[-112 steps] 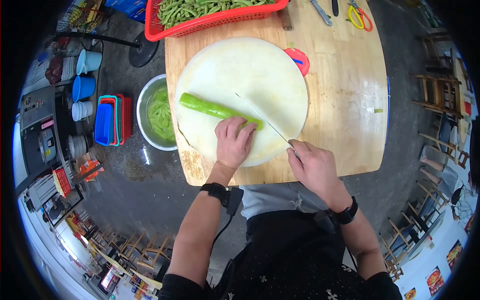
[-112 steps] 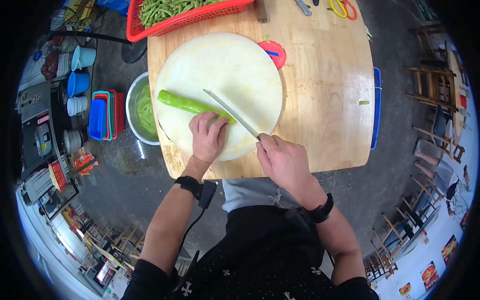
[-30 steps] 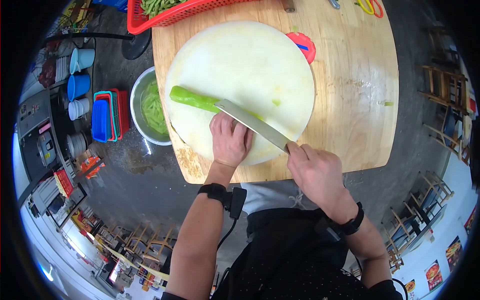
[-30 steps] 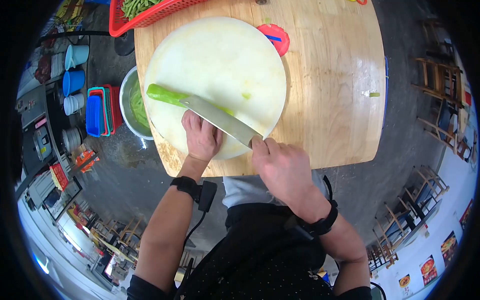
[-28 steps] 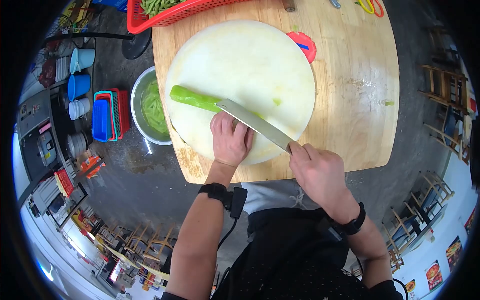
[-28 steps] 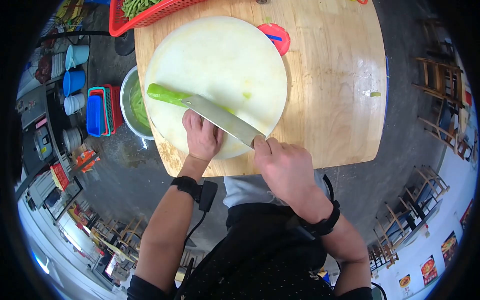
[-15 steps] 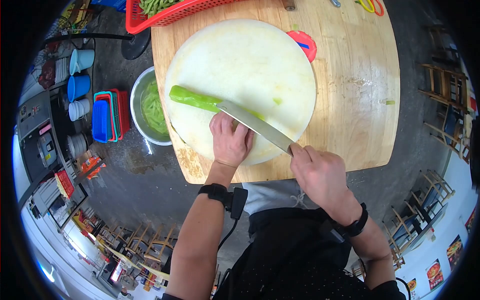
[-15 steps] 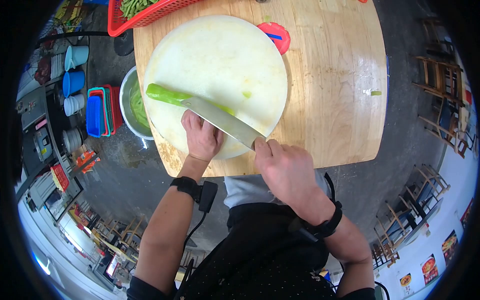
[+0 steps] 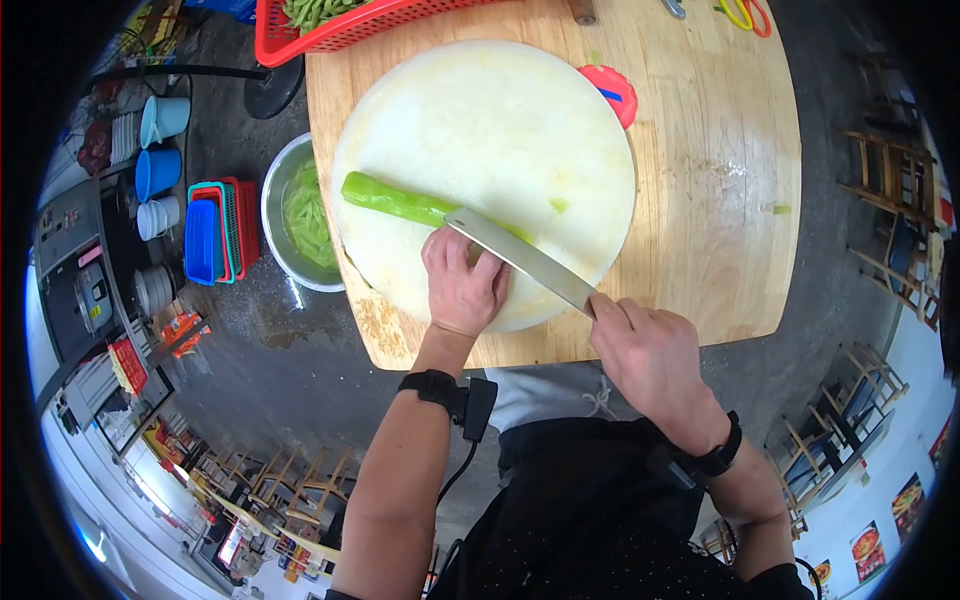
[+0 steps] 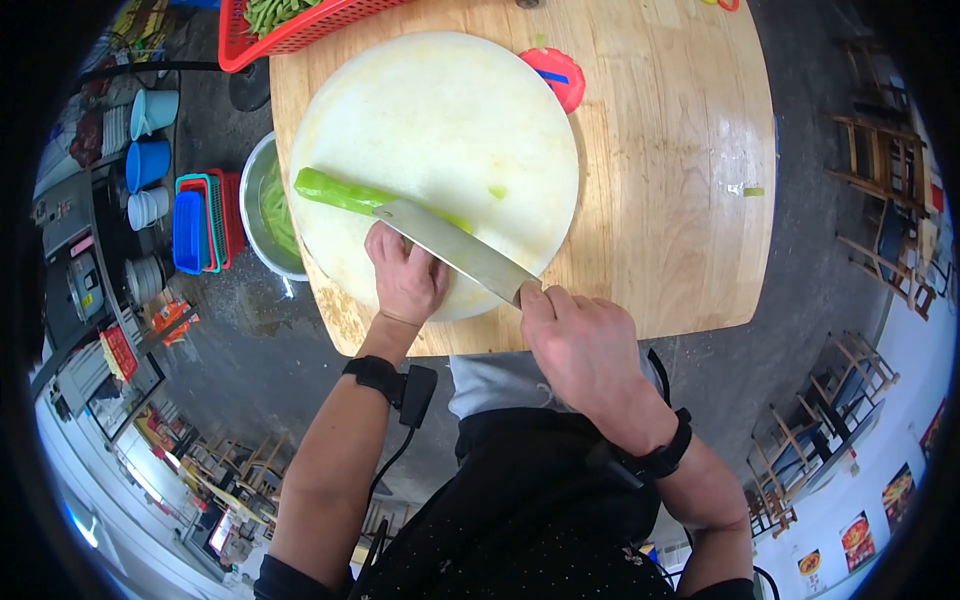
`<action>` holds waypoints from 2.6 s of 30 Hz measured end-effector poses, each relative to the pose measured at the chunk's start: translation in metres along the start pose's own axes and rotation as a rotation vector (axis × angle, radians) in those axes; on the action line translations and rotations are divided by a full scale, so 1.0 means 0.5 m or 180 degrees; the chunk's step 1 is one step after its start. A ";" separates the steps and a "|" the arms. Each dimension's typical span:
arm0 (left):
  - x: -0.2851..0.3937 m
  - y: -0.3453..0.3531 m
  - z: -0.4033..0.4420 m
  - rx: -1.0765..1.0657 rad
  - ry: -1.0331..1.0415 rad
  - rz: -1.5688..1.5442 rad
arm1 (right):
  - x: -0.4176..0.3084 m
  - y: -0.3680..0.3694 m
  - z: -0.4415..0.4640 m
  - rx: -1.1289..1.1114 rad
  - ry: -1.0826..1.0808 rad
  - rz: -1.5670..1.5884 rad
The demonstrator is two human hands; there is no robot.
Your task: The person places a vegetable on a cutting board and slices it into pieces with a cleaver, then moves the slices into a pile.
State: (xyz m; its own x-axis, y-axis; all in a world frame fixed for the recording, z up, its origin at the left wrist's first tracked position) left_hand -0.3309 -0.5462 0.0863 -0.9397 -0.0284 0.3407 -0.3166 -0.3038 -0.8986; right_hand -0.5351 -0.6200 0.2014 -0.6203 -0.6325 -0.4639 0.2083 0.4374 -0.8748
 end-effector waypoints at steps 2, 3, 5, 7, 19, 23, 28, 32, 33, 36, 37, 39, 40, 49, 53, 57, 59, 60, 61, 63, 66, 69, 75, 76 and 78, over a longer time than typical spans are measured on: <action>-0.001 0.001 0.000 -0.0011 0.0006 0.0001 | -0.001 -0.002 0.002 0.0009 0.0013 0.0000; -0.001 0.000 0.001 -0.0011 0.0018 -0.0014 | -0.001 -0.001 0.003 0.0008 0.0011 0.0000; -0.001 0.000 -0.001 -0.0018 0.0019 -0.0023 | -0.002 0.002 0.005 -0.0012 0.0014 0.0024; 0.001 -0.001 0.000 0.0028 0.0005 -0.0036 | -0.003 0.006 0.011 -0.0014 0.0000 -0.0006; 0.000 -0.001 0.002 0.0088 0.0030 -0.0131 | -0.004 0.069 0.093 0.0175 -0.0186 0.0112; 0.003 -0.003 0.007 0.0151 0.0174 -0.0146 | 0.001 0.083 0.111 0.0256 -0.0136 0.0183; 0.005 -0.006 0.008 0.0147 0.0020 -0.0112 | 0.010 0.080 0.068 0.0170 -0.0051 0.0146; 0.003 -0.006 0.012 0.0191 -0.0009 -0.0169 | 0.029 0.068 0.040 0.0262 0.0014 0.0106; 0.002 -0.005 0.012 0.0136 -0.0019 -0.0218 | 0.029 0.062 0.038 0.0272 0.0000 0.0105; -0.001 -0.001 0.011 0.0084 -0.0032 -0.0248 | 0.020 0.030 0.032 0.0367 0.0046 0.0203; -0.001 -0.001 0.009 0.0089 -0.0045 -0.0233 | 0.014 0.020 0.031 0.0366 0.0082 0.0261; 0.001 -0.001 0.010 0.0155 -0.0055 -0.0221 | 0.004 0.004 0.029 0.0384 0.0132 0.0329; 0.001 -0.004 0.012 0.0234 -0.0076 -0.0210 | -0.001 0.000 0.029 0.0306 0.0149 0.0377; -0.012 0.010 -0.003 0.0070 0.0097 -0.0096 | -0.005 0.002 0.021 0.0189 0.0092 0.0296; -0.015 0.016 -0.010 0.0047 0.0099 -0.0067 | -0.002 0.010 0.018 0.0152 0.0074 0.0233; -0.014 0.012 -0.006 0.0035 0.0049 -0.0109 | -0.005 0.005 0.019 0.0180 -0.0007 0.0213; -0.011 0.010 -0.004 0.0024 0.0025 -0.0126 | -0.006 0.009 0.018 0.0133 -0.0038 0.0089; -0.007 0.005 0.001 0.0040 -0.0023 -0.0123 | -0.005 0.009 0.018 0.0140 -0.0034 0.0085; -0.005 0.001 0.002 0.0053 -0.0076 -0.0118 | -0.006 0.008 0.018 0.0136 -0.0022 0.0135; -0.011 0.007 -0.002 0.0023 -0.0028 -0.0107 | -0.006 0.007 0.018 0.0133 -0.0011 0.0184; -0.014 0.011 -0.008 -0.0008 0.0023 -0.0088 | -0.007 0.002 0.019 0.0153 -0.0015 0.0208; -0.013 0.009 -0.008 -0.0046 0.0033 -0.0062 | -0.008 0.002 0.016 0.0104 0.0007 0.0182; -0.009 0.009 -0.007 -0.0043 -0.0079 -0.0089 | -0.008 0.008 0.009 0.0140 0.0036 0.0135; -0.008 0.006 -0.006 0.0008 -0.0177 -0.0135 | -0.009 0.007 0.008 0.0123 0.0033 0.0094; -0.010 0.006 -0.006 0.0002 -0.0160 -0.0130 | -0.009 0.007 0.007 0.0112 0.0030 0.0049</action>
State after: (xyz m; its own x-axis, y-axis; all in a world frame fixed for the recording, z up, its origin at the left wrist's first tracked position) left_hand -0.3274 -0.5440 0.0809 -0.9184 -0.0639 0.3905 -0.3544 -0.3061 -0.8836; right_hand -0.5288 -0.6177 0.1999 -0.6237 -0.6198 -0.4762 0.2442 0.4243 -0.8720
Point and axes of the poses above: each hand's wrist, its own z-axis towards the middle knuckle, its own y-axis out of the palm, x = y × z, the point moved 5 cm from there along z, towards the middle knuckle, and after that the axes turned 2 degrees about z, right-handed, at the moved point
